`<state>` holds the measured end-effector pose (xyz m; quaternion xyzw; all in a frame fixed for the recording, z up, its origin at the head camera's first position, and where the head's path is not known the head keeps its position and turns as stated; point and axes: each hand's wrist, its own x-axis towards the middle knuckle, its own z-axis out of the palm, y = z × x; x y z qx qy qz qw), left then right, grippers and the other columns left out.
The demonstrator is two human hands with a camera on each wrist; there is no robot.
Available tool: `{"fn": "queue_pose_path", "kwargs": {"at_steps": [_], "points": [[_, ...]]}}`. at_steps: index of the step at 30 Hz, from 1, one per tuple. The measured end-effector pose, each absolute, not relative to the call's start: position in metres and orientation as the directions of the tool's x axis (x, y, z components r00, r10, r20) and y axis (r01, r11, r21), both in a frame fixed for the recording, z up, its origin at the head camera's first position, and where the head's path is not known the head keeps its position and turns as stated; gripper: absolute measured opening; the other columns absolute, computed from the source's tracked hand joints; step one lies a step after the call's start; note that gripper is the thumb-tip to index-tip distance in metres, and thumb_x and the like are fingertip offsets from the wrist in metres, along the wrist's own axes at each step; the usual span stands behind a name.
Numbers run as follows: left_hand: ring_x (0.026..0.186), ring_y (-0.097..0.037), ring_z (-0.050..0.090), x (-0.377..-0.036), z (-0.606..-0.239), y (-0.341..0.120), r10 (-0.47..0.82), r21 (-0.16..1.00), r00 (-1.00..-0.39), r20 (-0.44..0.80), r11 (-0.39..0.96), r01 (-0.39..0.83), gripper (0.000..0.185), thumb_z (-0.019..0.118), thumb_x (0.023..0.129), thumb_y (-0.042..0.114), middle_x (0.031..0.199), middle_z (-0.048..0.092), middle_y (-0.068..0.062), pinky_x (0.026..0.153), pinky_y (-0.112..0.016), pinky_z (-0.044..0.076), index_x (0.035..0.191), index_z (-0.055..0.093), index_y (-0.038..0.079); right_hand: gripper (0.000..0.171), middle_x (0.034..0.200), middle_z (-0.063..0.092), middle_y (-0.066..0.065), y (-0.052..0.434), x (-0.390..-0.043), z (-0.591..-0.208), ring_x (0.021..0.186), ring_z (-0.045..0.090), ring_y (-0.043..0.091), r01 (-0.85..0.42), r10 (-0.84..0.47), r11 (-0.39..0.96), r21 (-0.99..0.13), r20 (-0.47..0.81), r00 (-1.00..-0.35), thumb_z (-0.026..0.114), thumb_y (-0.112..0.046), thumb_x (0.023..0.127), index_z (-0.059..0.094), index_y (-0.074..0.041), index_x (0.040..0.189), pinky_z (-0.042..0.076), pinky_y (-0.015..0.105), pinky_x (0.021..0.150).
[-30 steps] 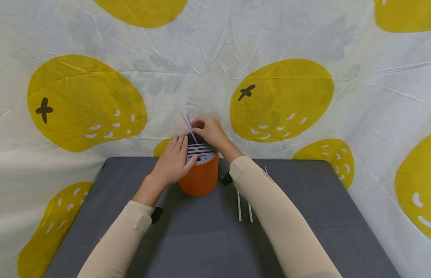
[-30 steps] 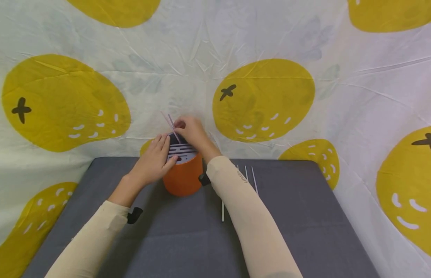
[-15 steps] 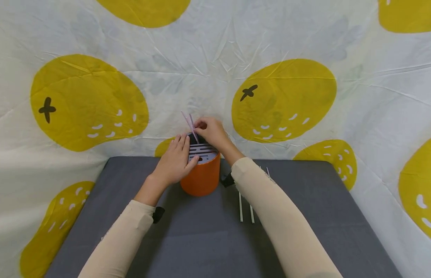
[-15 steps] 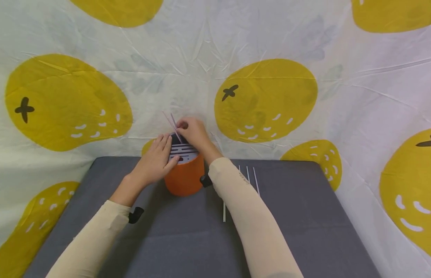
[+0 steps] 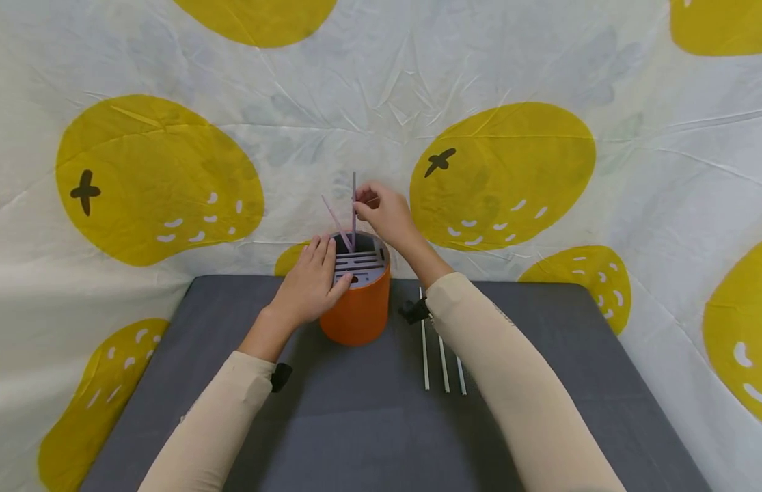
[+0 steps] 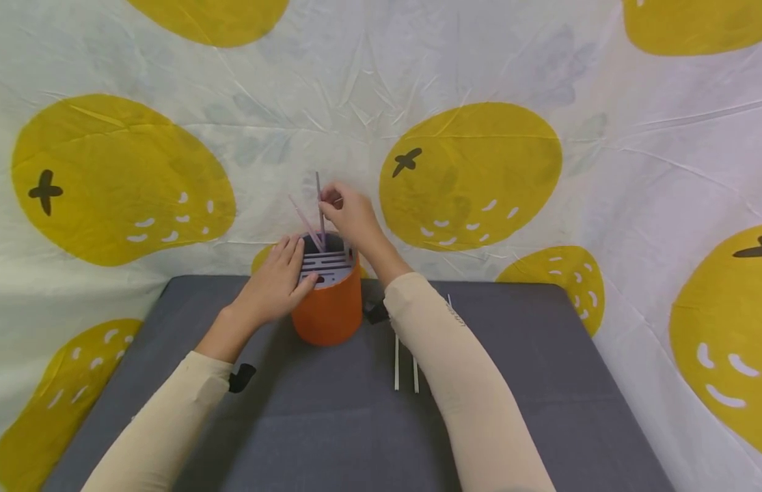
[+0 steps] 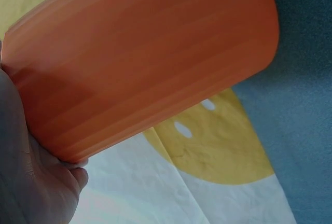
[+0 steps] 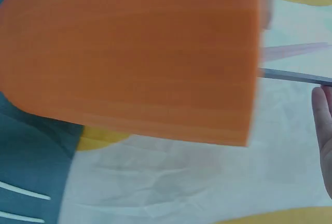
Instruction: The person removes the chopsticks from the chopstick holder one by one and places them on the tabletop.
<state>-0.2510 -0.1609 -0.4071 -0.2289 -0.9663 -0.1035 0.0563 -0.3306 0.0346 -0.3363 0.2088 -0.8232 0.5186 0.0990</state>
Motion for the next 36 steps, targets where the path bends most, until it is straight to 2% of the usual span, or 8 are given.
{"fn": "queue_pose_path", "kwargs": {"at_steps": [5, 10, 15, 22, 26, 32, 36], "points": [[0.160, -0.042, 0.010, -0.251, -0.407, -0.161, 0.431, 0.180, -0.889, 0.154, 0.873, 0.454, 0.083, 0.032, 0.108, 0.054, 0.171, 0.013, -0.026, 0.130, -0.054, 0.012, 0.162, 0.014, -0.007, 0.012, 0.101, 0.068, 0.020, 0.045, -0.329, -0.319, 0.088, 0.071, 0.027, -0.525, -0.200, 0.239, -0.817, 0.488, -0.850, 0.067, 0.000, 0.098, 0.064, 0.006, 0.108, 0.063, 0.030, 0.084], [0.160, -0.042, 0.009, -0.251, -0.406, -0.161, 0.432, 0.176, -0.890, 0.146, 0.874, 0.453, 0.083, 0.032, 0.108, 0.054, 0.171, 0.012, -0.025, 0.131, -0.053, 0.011, 0.163, 0.013, -0.006, 0.014, 0.096, 0.066, 0.017, 0.061, -0.326, -0.304, 0.084, 0.070, 0.018, -0.569, -0.121, 0.099, -0.816, 0.558, -0.821, 0.068, 0.002, 0.097, 0.062, 0.010, 0.108, 0.063, 0.028, 0.081], [0.160, -0.041, 0.008, -0.250, -0.405, -0.161, 0.433, 0.172, -0.890, 0.145, 0.875, 0.453, 0.083, 0.031, 0.109, 0.054, 0.171, 0.012, -0.025, 0.131, -0.052, 0.010, 0.163, 0.012, -0.006, 0.008, 0.094, 0.065, 0.012, 0.082, -0.318, -0.292, 0.083, 0.070, 0.016, -0.566, -0.026, -0.049, -0.823, 0.568, -0.823, 0.067, 0.004, 0.096, 0.063, 0.006, 0.103, 0.063, 0.028, 0.080], [0.161, -0.039, 0.003, -0.250, -0.404, -0.161, 0.428, 0.180, -0.895, 0.121, 0.878, 0.444, 0.083, 0.030, 0.109, 0.054, 0.172, 0.009, -0.025, 0.131, -0.052, 0.009, 0.163, 0.010, -0.005, 0.008, 0.095, 0.062, 0.009, 0.116, -0.313, -0.290, 0.085, 0.069, 0.019, -0.531, 0.044, -0.162, -0.832, 0.531, -0.846, 0.064, 0.005, 0.097, 0.062, -0.002, 0.100, 0.063, 0.027, 0.079], [0.161, -0.040, 0.006, -0.250, -0.404, -0.162, 0.428, 0.176, -0.896, 0.122, 0.879, 0.444, 0.082, 0.030, 0.109, 0.053, 0.172, 0.009, -0.025, 0.131, -0.052, 0.009, 0.163, 0.011, -0.006, 0.008, 0.095, 0.061, 0.007, 0.138, -0.308, -0.295, 0.084, 0.068, 0.019, -0.518, 0.046, -0.155, -0.841, 0.518, -0.854, 0.062, 0.006, 0.098, 0.061, -0.003, 0.100, 0.063, 0.026, 0.078], [0.161, -0.041, 0.006, -0.251, -0.404, -0.162, 0.430, 0.180, -0.896, 0.115, 0.878, 0.444, 0.083, 0.030, 0.109, 0.054, 0.172, 0.008, -0.024, 0.131, -0.052, 0.009, 0.163, 0.011, -0.006, 0.006, 0.097, 0.061, 0.006, 0.178, -0.298, -0.318, 0.085, 0.070, 0.020, -0.507, 0.038, -0.036, -0.861, 0.505, -0.862, 0.062, 0.002, 0.099, 0.059, -0.003, 0.102, 0.063, 0.026, 0.078], [0.160, -0.041, 0.007, -0.251, -0.404, -0.163, 0.434, 0.183, -0.892, 0.125, 0.874, 0.451, 0.082, 0.031, 0.109, 0.053, 0.172, 0.009, -0.024, 0.131, -0.052, 0.009, 0.163, 0.012, -0.006, 0.007, 0.098, 0.061, 0.008, 0.201, -0.291, -0.335, 0.082, 0.071, 0.015, -0.469, 0.055, 0.057, -0.881, 0.472, -0.880, 0.065, -0.003, 0.099, 0.060, -0.002, 0.104, 0.063, 0.024, 0.077]]}}
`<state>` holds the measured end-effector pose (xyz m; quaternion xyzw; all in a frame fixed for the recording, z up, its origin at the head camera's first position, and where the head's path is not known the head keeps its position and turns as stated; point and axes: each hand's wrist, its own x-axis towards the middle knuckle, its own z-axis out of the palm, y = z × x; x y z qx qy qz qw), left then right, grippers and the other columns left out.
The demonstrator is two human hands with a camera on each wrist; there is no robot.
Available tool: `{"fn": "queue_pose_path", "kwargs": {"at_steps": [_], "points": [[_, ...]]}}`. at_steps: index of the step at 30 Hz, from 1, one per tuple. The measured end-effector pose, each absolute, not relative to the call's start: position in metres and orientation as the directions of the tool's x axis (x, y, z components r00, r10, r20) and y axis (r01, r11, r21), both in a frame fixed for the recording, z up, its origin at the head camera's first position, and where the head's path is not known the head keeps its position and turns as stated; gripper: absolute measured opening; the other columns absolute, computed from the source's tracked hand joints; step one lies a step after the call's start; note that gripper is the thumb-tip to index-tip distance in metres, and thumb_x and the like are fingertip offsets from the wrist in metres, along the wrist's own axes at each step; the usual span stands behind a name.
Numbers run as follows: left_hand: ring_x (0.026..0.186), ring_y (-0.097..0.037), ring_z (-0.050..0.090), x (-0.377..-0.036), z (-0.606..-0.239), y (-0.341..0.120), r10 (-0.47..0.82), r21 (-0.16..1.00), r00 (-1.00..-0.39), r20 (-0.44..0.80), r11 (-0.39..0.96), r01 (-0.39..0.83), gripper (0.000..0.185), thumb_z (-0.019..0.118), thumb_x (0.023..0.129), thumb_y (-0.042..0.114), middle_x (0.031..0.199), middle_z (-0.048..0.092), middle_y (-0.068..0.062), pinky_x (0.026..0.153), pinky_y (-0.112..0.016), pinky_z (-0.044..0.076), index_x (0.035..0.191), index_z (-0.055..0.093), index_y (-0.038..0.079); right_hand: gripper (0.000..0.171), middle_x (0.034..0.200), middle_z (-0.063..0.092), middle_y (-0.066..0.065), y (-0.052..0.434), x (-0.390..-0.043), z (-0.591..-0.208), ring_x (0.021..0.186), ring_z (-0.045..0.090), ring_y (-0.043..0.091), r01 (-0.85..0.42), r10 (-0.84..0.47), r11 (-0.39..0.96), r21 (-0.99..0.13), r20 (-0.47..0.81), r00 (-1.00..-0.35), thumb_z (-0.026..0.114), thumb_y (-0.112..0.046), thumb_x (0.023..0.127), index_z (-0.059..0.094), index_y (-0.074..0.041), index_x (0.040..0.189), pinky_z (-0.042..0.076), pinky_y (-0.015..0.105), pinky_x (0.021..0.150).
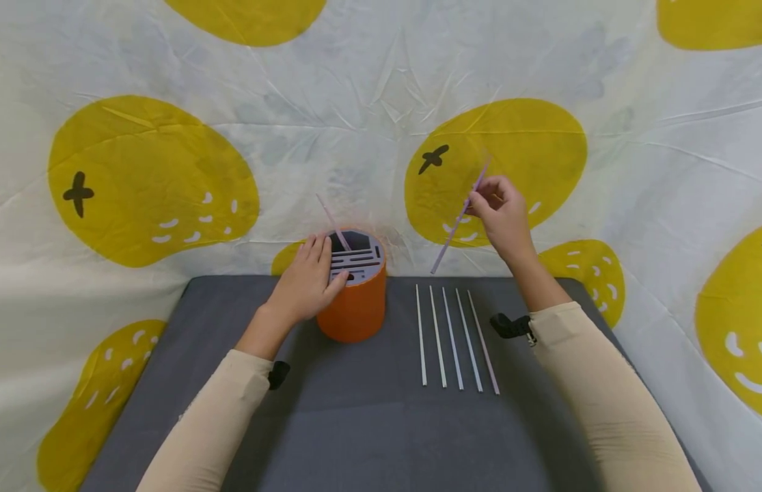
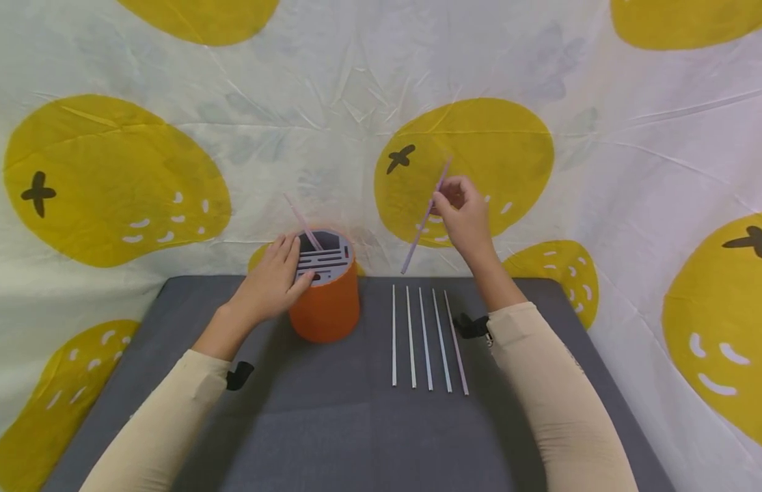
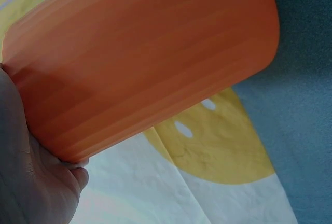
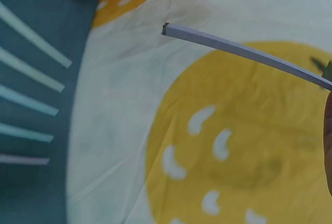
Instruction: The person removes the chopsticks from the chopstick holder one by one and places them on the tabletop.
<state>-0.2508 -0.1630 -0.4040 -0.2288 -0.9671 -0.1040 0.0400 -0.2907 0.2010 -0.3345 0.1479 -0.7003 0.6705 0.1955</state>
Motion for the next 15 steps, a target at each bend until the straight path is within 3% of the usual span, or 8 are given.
{"fn": "queue_pose_path", "kwargs": {"at_steps": [10, 15], "points": [[0.161, -0.041, 0.005, -0.252, -0.406, -0.163, 0.439, 0.180, -0.890, 0.125, 0.872, 0.455, 0.082, 0.030, 0.109, 0.053, 0.172, 0.009, -0.025, 0.131, -0.052, 0.008, 0.163, 0.011, -0.006, 0.026, 0.097, 0.062, 0.001, 0.258, -0.279, -0.378, 0.077, 0.070, 0.002, -0.312, 0.045, 0.325, -0.893, 0.344, -0.938, 0.063, -0.004, 0.101, 0.057, 0.013, 0.120, 0.061, 0.018, 0.073], [0.161, -0.041, 0.004, -0.252, -0.405, -0.163, 0.439, 0.179, -0.890, 0.121, 0.873, 0.454, 0.082, 0.030, 0.109, 0.053, 0.172, 0.009, -0.025, 0.131, -0.053, 0.008, 0.163, 0.010, -0.006, 0.032, 0.099, 0.062, 0.009, 0.282, -0.276, -0.406, 0.076, 0.069, -0.001, -0.210, 0.030, 0.438, -0.874, 0.248, -0.968, 0.064, -0.010, 0.103, 0.058, 0.013, 0.124, 0.060, 0.016, 0.070]]}}
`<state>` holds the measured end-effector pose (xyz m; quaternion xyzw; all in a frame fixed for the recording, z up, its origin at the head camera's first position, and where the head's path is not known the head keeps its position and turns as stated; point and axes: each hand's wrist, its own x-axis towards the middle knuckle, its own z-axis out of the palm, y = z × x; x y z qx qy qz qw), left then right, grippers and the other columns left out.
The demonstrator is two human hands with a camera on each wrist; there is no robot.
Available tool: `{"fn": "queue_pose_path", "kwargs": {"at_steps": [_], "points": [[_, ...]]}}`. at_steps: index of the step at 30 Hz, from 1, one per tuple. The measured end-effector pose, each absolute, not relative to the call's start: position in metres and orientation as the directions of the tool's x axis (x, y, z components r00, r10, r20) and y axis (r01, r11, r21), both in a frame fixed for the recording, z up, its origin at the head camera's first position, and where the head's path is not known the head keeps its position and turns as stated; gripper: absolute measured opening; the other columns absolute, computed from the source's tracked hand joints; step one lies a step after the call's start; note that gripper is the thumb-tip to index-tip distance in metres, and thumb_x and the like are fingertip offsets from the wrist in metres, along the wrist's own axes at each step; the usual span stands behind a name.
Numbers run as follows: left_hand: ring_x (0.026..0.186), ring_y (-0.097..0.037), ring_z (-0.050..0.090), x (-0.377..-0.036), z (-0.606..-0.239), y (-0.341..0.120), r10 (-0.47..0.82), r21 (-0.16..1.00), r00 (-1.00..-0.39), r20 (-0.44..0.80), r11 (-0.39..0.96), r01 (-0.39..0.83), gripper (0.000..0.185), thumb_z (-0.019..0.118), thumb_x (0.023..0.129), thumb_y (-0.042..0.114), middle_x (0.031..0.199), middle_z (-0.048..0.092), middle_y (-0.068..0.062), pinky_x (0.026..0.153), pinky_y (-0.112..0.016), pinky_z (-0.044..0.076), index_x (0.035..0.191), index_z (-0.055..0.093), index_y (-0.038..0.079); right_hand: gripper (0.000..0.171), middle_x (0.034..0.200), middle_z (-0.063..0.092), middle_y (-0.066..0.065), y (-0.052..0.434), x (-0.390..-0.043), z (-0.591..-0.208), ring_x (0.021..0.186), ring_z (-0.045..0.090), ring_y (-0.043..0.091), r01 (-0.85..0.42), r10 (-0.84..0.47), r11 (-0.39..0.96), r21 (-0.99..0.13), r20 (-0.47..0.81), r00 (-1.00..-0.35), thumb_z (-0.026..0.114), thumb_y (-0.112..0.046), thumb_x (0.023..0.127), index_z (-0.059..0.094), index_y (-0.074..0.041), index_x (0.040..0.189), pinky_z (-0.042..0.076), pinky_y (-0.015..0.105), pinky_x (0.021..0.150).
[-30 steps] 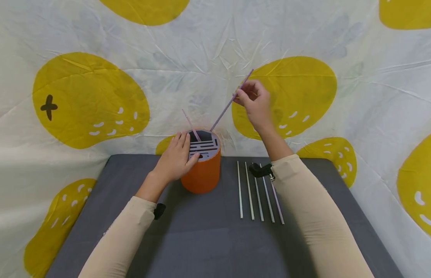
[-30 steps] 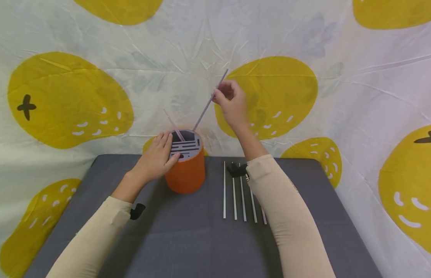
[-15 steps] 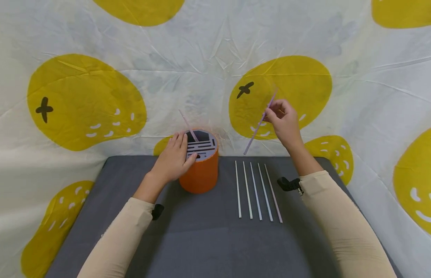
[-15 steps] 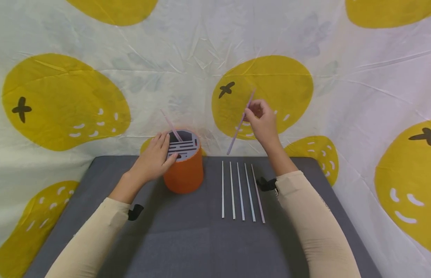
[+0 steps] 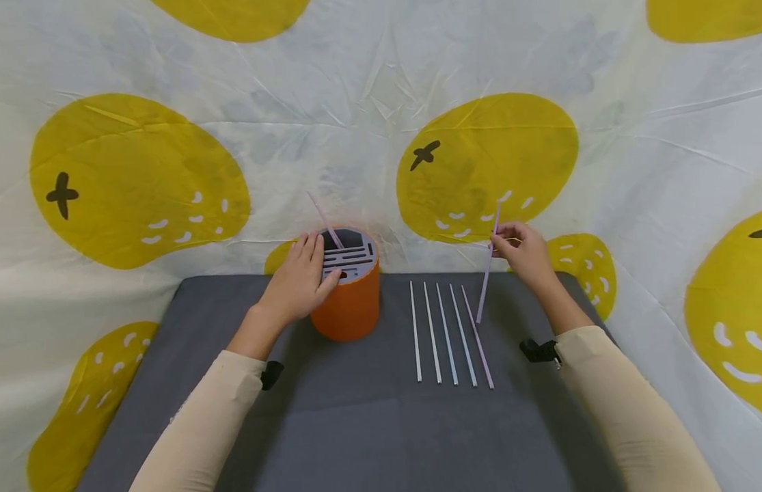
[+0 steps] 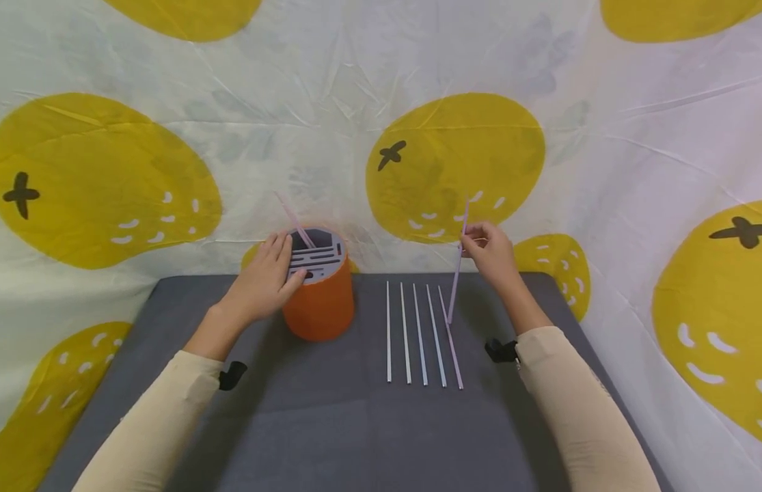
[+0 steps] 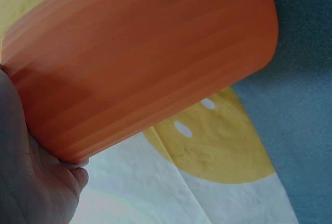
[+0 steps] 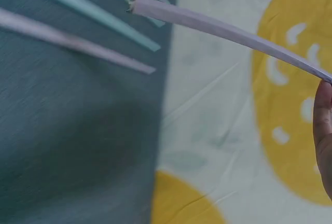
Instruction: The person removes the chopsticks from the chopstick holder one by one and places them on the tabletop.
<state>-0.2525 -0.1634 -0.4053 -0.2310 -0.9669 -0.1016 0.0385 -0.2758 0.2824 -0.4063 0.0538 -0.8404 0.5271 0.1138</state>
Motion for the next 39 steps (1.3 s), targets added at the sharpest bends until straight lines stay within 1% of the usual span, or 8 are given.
{"fn": "queue_pose_path", "kwargs": {"at_steps": [5, 9, 12, 16, 19, 25, 30, 39], "points": [[0.161, -0.041, 0.004, -0.252, -0.405, -0.167, 0.430, 0.183, -0.895, 0.118, 0.877, 0.445, 0.083, 0.031, 0.109, 0.053, 0.172, 0.008, -0.025, 0.131, -0.052, 0.008, 0.163, 0.010, -0.006, 0.032, 0.104, 0.064, 0.026, 0.299, -0.275, -0.434, 0.075, 0.069, 0.000, -0.163, 0.004, 0.524, -0.836, 0.193, -0.981, 0.064, -0.012, 0.103, 0.060, 0.014, 0.122, 0.060, 0.016, 0.068], [0.160, -0.042, 0.007, -0.251, -0.405, -0.168, 0.432, 0.173, -0.894, 0.121, 0.877, 0.447, 0.082, 0.031, 0.109, 0.053, 0.171, 0.011, -0.026, 0.131, -0.053, 0.009, 0.163, 0.011, -0.006, 0.029, 0.105, 0.066, 0.030, 0.309, -0.271, -0.454, 0.074, 0.069, 0.002, -0.113, -0.003, 0.591, -0.799, 0.138, -0.990, 0.064, -0.012, 0.103, 0.062, 0.012, 0.120, 0.058, 0.014, 0.067], [0.160, -0.043, 0.008, -0.250, -0.405, -0.168, 0.430, 0.169, -0.895, 0.119, 0.880, 0.445, 0.082, 0.032, 0.109, 0.053, 0.171, 0.011, -0.026, 0.131, -0.053, 0.010, 0.163, 0.011, -0.006, 0.030, 0.108, 0.067, 0.029, 0.314, -0.269, -0.468, 0.076, 0.070, 0.005, -0.067, -0.011, 0.619, -0.783, 0.077, -0.997, 0.063, -0.014, 0.104, 0.063, 0.010, 0.122, 0.060, 0.016, 0.070], [0.160, -0.043, 0.008, -0.249, -0.405, -0.169, 0.424, 0.172, -0.898, 0.118, 0.882, 0.439, 0.082, 0.031, 0.109, 0.053, 0.171, 0.011, -0.026, 0.131, -0.054, 0.010, 0.163, 0.011, -0.006, 0.033, 0.111, 0.067, 0.028, 0.318, -0.268, -0.485, 0.083, 0.072, 0.014, -0.007, -0.022, 0.609, -0.793, -0.008, -1.000, 0.061, -0.015, 0.105, 0.062, 0.010, 0.125, 0.064, 0.028, 0.077], [0.160, -0.042, 0.007, -0.248, -0.405, -0.169, 0.424, 0.174, -0.898, 0.115, 0.882, 0.438, 0.082, 0.031, 0.109, 0.052, 0.171, 0.010, -0.026, 0.131, -0.054, 0.010, 0.163, 0.011, -0.006, 0.032, 0.110, 0.067, 0.026, 0.318, -0.268, -0.495, 0.082, 0.071, 0.015, 0.026, -0.022, 0.596, -0.803, -0.048, -0.999, 0.061, -0.014, 0.105, 0.062, 0.010, 0.125, 0.064, 0.033, 0.079], [0.161, -0.041, 0.004, -0.246, -0.403, -0.168, 0.425, 0.186, -0.899, 0.110, 0.879, 0.438, 0.082, 0.032, 0.109, 0.052, 0.172, 0.010, -0.025, 0.131, -0.054, 0.009, 0.163, 0.011, -0.006, 0.029, 0.104, 0.069, 0.024, 0.319, -0.269, -0.511, 0.076, 0.068, 0.009, 0.038, -0.033, 0.606, -0.794, -0.074, -0.997, 0.062, -0.012, 0.104, 0.063, 0.011, 0.121, 0.062, 0.023, 0.071], [0.161, -0.039, 0.003, -0.246, -0.402, -0.168, 0.424, 0.190, -0.899, 0.108, 0.879, 0.438, 0.082, 0.032, 0.109, 0.052, 0.172, 0.009, -0.024, 0.131, -0.053, 0.008, 0.163, 0.012, -0.006, 0.034, 0.107, 0.069, 0.024, 0.321, -0.267, -0.522, 0.077, 0.067, 0.009, 0.103, -0.013, 0.622, -0.776, -0.142, -0.990, 0.060, -0.016, 0.105, 0.062, 0.011, 0.125, 0.060, 0.019, 0.069], [0.161, -0.039, 0.002, -0.246, -0.402, -0.167, 0.419, 0.186, -0.902, 0.109, 0.882, 0.432, 0.082, 0.032, 0.109, 0.053, 0.172, 0.009, -0.024, 0.131, -0.053, 0.008, 0.163, 0.012, -0.006, 0.036, 0.103, 0.068, 0.018, 0.314, -0.262, -0.532, 0.076, 0.064, 0.009, 0.238, 0.037, 0.528, -0.815, -0.258, -0.965, 0.061, -0.012, 0.105, 0.060, 0.015, 0.128, 0.060, 0.020, 0.067]]}}
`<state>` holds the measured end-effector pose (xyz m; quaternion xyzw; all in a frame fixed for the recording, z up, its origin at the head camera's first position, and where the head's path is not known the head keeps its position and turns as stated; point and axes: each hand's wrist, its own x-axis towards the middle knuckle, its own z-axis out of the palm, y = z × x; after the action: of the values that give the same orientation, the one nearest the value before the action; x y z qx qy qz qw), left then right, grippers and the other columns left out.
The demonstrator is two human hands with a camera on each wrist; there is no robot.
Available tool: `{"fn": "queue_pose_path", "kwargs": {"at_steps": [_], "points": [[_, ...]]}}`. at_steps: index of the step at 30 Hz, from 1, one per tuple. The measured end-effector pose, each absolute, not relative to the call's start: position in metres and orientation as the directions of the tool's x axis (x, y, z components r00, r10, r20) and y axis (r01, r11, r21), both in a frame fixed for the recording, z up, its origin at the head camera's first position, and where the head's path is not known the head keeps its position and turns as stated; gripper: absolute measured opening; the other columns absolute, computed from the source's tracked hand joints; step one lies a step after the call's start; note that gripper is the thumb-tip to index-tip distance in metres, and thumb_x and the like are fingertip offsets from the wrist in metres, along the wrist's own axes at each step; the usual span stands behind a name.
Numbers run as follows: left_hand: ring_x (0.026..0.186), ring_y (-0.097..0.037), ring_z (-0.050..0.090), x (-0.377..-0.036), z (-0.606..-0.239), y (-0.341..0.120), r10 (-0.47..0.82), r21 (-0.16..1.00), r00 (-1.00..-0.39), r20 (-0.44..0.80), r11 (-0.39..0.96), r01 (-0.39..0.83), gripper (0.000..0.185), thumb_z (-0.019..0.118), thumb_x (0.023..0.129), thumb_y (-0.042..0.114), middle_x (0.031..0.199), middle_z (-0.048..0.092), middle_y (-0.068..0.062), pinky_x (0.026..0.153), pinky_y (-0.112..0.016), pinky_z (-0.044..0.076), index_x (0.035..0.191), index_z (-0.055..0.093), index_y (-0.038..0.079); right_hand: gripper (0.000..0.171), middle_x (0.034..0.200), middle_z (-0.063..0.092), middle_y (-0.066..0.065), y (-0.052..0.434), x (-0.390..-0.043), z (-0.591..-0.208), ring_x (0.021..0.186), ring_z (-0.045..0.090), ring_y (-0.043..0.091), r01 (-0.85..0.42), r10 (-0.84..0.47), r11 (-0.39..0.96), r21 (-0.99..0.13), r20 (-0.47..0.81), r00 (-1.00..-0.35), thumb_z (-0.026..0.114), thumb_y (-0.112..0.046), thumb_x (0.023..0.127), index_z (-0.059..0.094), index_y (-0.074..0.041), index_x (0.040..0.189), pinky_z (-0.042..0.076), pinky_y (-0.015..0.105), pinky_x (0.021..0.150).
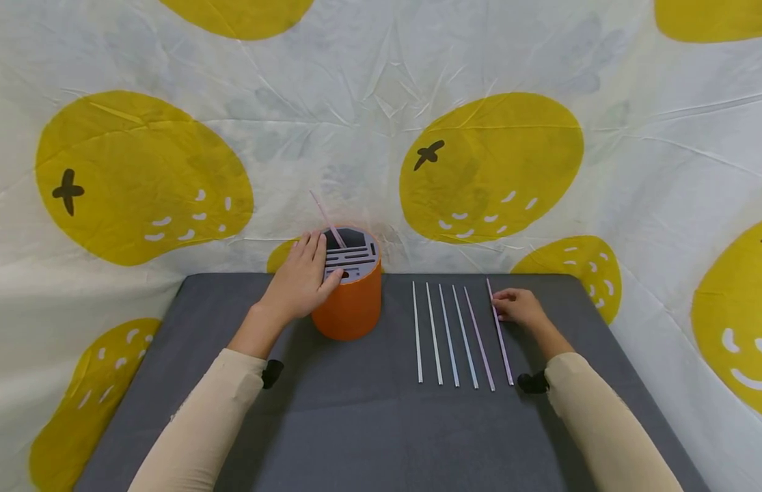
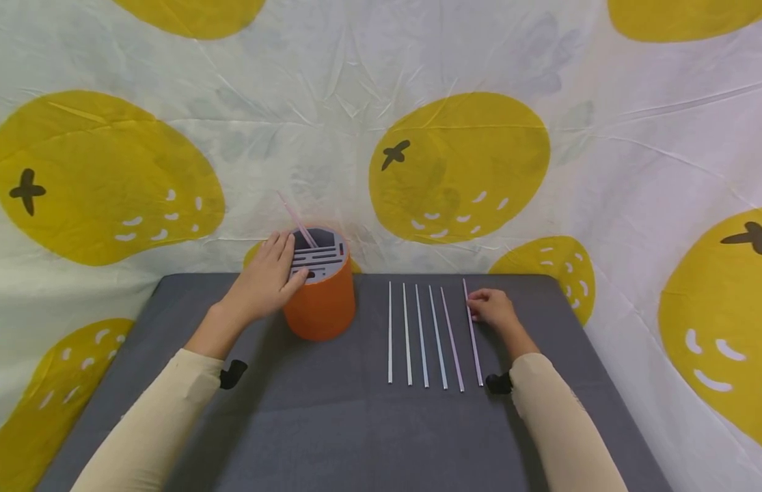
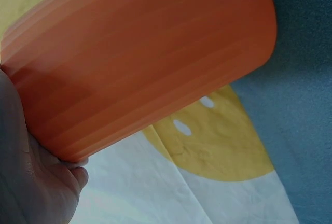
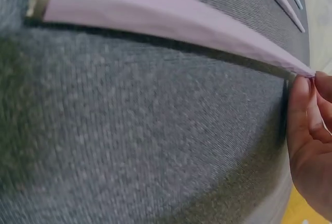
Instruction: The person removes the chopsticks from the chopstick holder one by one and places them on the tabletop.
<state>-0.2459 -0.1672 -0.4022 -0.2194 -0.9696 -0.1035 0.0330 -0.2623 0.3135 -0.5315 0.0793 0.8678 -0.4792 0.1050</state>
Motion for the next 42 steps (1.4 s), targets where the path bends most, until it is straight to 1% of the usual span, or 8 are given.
{"fn": "queue_pose_path", "kwargs": {"at_steps": [3, 7, 12, 20, 28, 35, 38, 42], "points": [[0.161, -0.040, 0.003, -0.246, -0.402, -0.167, 0.420, 0.188, -0.900, 0.114, 0.881, 0.435, 0.082, 0.032, 0.109, 0.053, 0.172, 0.010, -0.025, 0.131, -0.053, 0.008, 0.163, 0.013, -0.006, 0.035, 0.098, 0.068, 0.014, 0.312, -0.263, -0.533, 0.076, 0.063, 0.008, 0.248, 0.045, 0.511, -0.823, -0.263, -0.964, 0.061, -0.010, 0.104, 0.060, 0.016, 0.128, 0.060, 0.020, 0.067], [0.161, -0.040, 0.003, -0.246, -0.403, -0.168, 0.422, 0.186, -0.899, 0.118, 0.880, 0.437, 0.082, 0.032, 0.109, 0.053, 0.172, 0.010, -0.025, 0.131, -0.053, 0.009, 0.163, 0.012, -0.006, 0.034, 0.095, 0.068, 0.011, 0.310, -0.265, -0.533, 0.074, 0.063, 0.007, 0.273, 0.074, 0.518, -0.811, -0.276, -0.958, 0.063, -0.011, 0.103, 0.062, 0.015, 0.126, 0.060, 0.020, 0.066], [0.161, -0.041, 0.005, -0.246, -0.403, -0.167, 0.424, 0.184, -0.897, 0.124, 0.879, 0.441, 0.082, 0.032, 0.109, 0.053, 0.171, 0.011, -0.026, 0.131, -0.053, 0.009, 0.163, 0.014, -0.007, 0.033, 0.097, 0.070, 0.014, 0.305, -0.263, -0.531, 0.073, 0.063, 0.008, 0.298, 0.113, 0.543, -0.785, -0.283, -0.952, 0.065, -0.012, 0.102, 0.064, 0.013, 0.124, 0.060, 0.019, 0.066], [0.161, -0.041, 0.004, -0.247, -0.404, -0.167, 0.424, 0.183, -0.897, 0.122, 0.879, 0.440, 0.082, 0.032, 0.109, 0.052, 0.171, 0.011, -0.025, 0.131, -0.053, 0.009, 0.162, 0.015, -0.007, 0.032, 0.103, 0.069, 0.019, 0.304, -0.263, -0.536, 0.076, 0.066, 0.012, 0.311, 0.134, 0.560, -0.768, -0.286, -0.949, 0.065, -0.013, 0.102, 0.066, 0.011, 0.123, 0.062, 0.022, 0.069], [0.161, -0.040, 0.005, -0.249, -0.407, -0.168, 0.422, 0.183, -0.897, 0.134, 0.879, 0.441, 0.082, 0.031, 0.109, 0.053, 0.171, 0.011, -0.025, 0.131, -0.053, 0.009, 0.163, 0.013, -0.006, 0.030, 0.107, 0.072, 0.022, 0.300, -0.264, -0.537, 0.082, 0.068, 0.015, 0.280, 0.129, 0.608, -0.743, -0.255, -0.958, 0.068, -0.014, 0.101, 0.069, 0.009, 0.121, 0.063, 0.025, 0.073], [0.161, -0.040, 0.004, -0.248, -0.405, -0.167, 0.424, 0.182, -0.895, 0.136, 0.878, 0.443, 0.082, 0.032, 0.109, 0.052, 0.171, 0.011, -0.025, 0.131, -0.053, 0.008, 0.163, 0.013, -0.006, 0.030, 0.105, 0.072, 0.019, 0.299, -0.262, -0.535, 0.080, 0.065, 0.014, 0.260, 0.131, 0.654, -0.711, -0.232, -0.964, 0.071, -0.018, 0.099, 0.072, 0.006, 0.117, 0.060, 0.020, 0.069], [0.161, -0.041, 0.005, -0.248, -0.404, -0.167, 0.424, 0.184, -0.896, 0.135, 0.877, 0.443, 0.081, 0.032, 0.109, 0.052, 0.171, 0.011, -0.025, 0.131, -0.053, 0.009, 0.163, 0.013, -0.007, 0.031, 0.106, 0.072, 0.019, 0.301, -0.262, -0.536, 0.078, 0.064, 0.012, 0.251, 0.122, 0.649, -0.718, -0.228, -0.966, 0.070, -0.019, 0.099, 0.071, 0.006, 0.118, 0.060, 0.020, 0.068], [0.160, -0.042, 0.006, -0.247, -0.404, -0.167, 0.420, 0.187, -0.898, 0.130, 0.879, 0.438, 0.081, 0.032, 0.109, 0.051, 0.171, 0.011, -0.025, 0.131, -0.053, 0.009, 0.163, 0.014, -0.007, 0.033, 0.110, 0.073, 0.020, 0.304, -0.262, -0.537, 0.078, 0.066, 0.009, 0.241, 0.096, 0.601, -0.762, -0.231, -0.968, 0.070, -0.018, 0.100, 0.070, 0.008, 0.121, 0.061, 0.020, 0.069]]}}
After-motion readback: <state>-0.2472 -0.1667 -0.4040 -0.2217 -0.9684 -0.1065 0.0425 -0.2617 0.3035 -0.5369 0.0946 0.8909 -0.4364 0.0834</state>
